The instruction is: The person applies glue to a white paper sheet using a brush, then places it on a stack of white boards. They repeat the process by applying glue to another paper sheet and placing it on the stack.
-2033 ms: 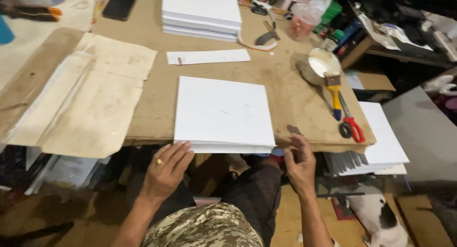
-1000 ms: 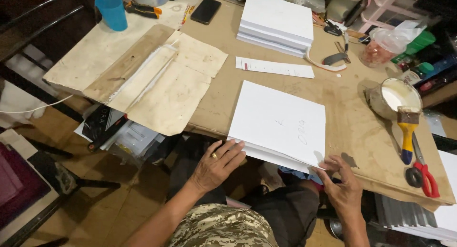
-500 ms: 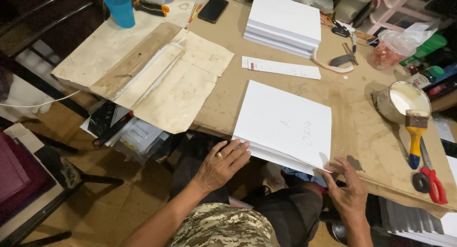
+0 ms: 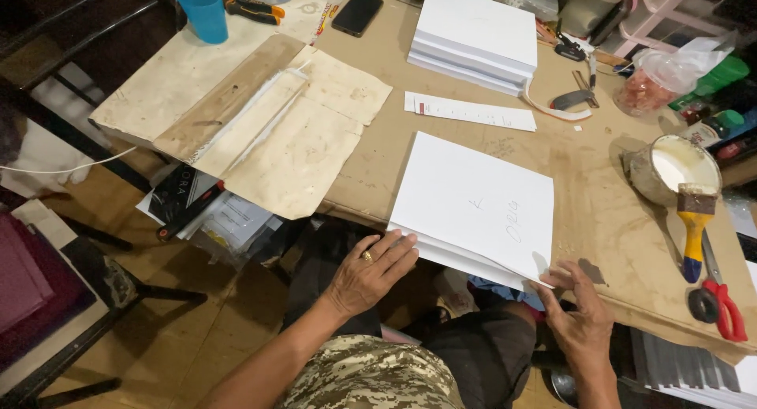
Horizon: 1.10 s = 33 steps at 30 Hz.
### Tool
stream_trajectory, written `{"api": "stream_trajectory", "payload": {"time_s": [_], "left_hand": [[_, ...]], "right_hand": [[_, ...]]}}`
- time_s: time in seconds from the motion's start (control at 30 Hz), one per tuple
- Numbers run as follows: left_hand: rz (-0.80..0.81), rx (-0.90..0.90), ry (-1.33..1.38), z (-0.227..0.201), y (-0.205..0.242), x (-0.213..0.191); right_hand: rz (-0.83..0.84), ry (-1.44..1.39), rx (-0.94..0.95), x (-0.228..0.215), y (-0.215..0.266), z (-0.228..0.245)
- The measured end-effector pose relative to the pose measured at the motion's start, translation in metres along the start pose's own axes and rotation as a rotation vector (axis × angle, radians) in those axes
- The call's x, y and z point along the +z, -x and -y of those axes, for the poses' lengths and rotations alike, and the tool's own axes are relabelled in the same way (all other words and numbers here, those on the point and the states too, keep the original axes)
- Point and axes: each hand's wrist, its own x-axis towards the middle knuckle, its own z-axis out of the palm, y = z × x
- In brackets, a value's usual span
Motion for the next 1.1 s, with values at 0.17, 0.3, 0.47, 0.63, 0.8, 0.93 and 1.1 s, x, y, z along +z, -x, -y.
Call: {"api": "stream_trajectory", "payload": {"time_s": [0.17,0.3,0.47,0.63,0.8,0.93,1.1], "left_hand": [[0.002,0.007,-0.008,0.000,-0.001,0.000],[-0.008,-0.022,-0.046,-0.002,-0.011,-0.008],[0.003,-0.039,-0.025,-0.006,-0.026,-0.020],[0.117,-0.073,-0.149,-0.009,-0.034,-0.024],[0.151,-0.079,-0.118,-0.014,-0.025,-0.014],[0.092,-0.070,-0.057,-0.017,-0.026,-0.016],[0.092,-0.093,-0.058,-0.011,-0.019,-0.010]], "right_hand": [[-0.018,0.009,0.000,-0.001,-0.002,0.007],[0.008,-0.043,0.085,-0.002,-0.005,0.008],[0.009,-0.257,0.416,0.005,-0.006,0.000],[-0.209,-0.390,0.380,-0.010,0.005,0.030],[-0.147,-0.041,-0.243,0.038,0.030,0.090],[-0.034,-0.092,-0.446,0.058,0.010,0.125],[-0.074,0.047,-0.382,0.065,0.018,0.072]]}}
